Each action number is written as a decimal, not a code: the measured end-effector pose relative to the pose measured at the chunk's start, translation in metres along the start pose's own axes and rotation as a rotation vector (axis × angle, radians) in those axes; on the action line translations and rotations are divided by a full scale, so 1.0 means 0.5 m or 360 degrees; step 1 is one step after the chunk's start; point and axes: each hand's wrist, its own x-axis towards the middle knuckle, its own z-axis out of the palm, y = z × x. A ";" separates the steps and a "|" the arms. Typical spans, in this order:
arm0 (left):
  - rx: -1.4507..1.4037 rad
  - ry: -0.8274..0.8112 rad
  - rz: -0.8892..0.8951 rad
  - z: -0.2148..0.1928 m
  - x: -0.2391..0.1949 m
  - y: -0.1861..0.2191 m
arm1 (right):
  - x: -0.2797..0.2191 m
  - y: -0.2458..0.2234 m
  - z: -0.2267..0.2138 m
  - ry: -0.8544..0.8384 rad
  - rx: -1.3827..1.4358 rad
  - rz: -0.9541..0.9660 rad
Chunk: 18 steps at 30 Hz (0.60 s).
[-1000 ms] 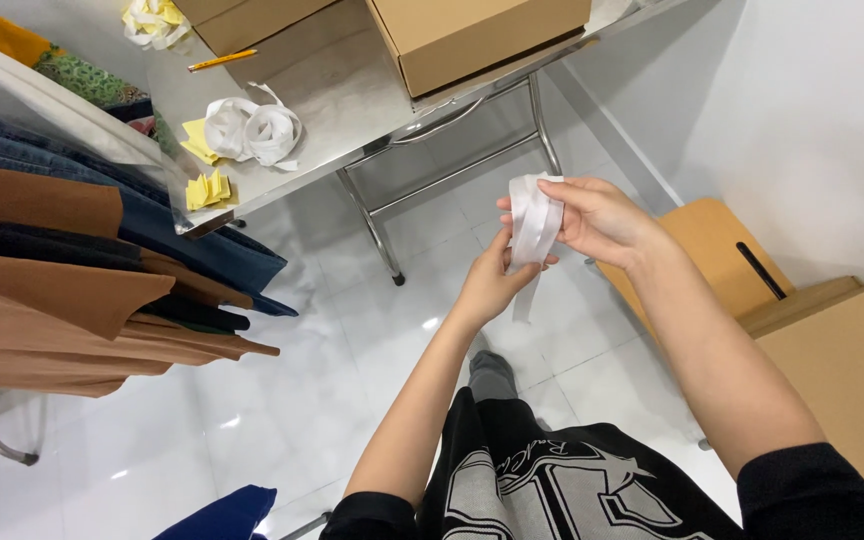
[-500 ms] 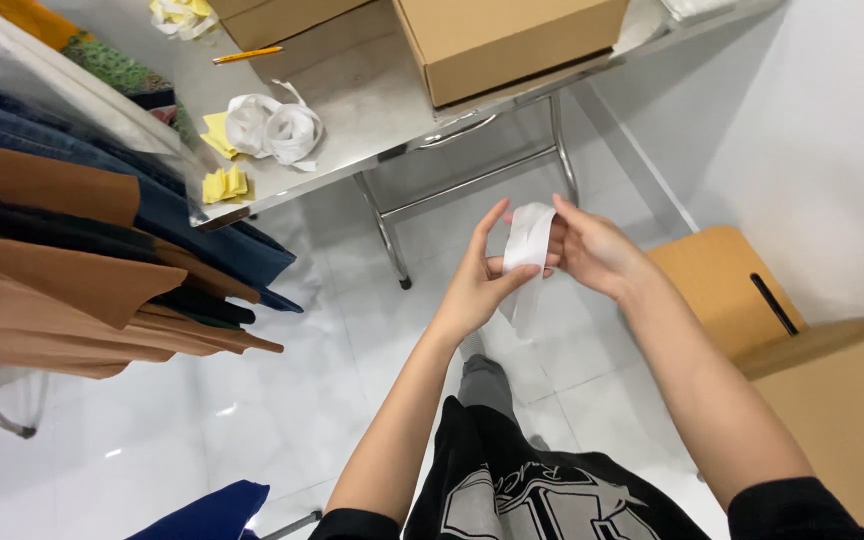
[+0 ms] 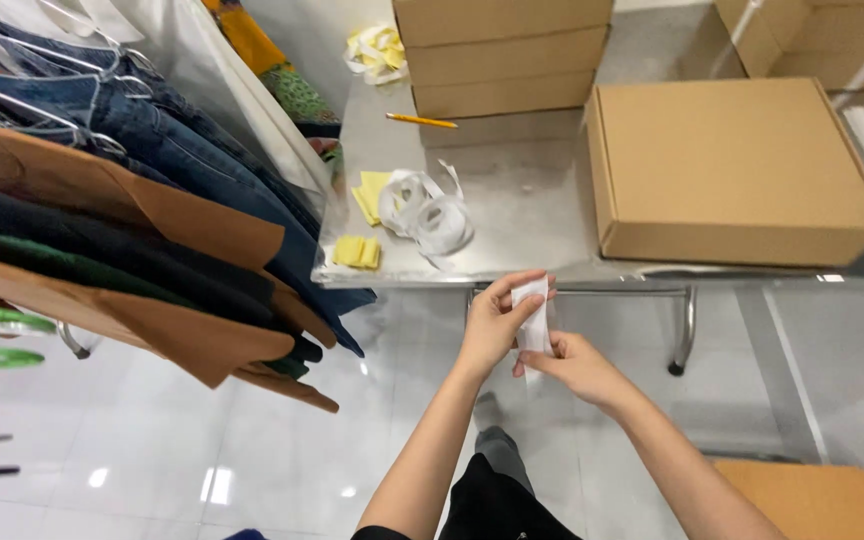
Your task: The person places a plastic-wrapped item into a cardboard box and closes it. They then tie a white ribbon around the box and attach a yellow sticky note. Later, they open another box, remove a plastic-wrapped orange shirt, hang it on a green hanger, and place it on a clothing rack.
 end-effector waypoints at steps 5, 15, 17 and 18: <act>0.0016 0.0048 -0.0144 -0.181 0.182 0.093 | 0.232 -0.096 0.056 0.0236 -0.0453 0.0041; 0.1473 0.0532 -0.0127 -0.476 0.578 0.015 | 0.602 -0.163 0.109 0.0165 -0.1442 0.0074; 0.1473 0.0576 -0.0110 -0.497 0.569 -0.008 | 0.613 -0.167 0.120 0.0051 -0.1404 0.0024; 0.1471 0.0632 -0.0083 -0.510 0.562 -0.019 | 0.618 -0.170 0.128 -0.0062 -0.1370 -0.0041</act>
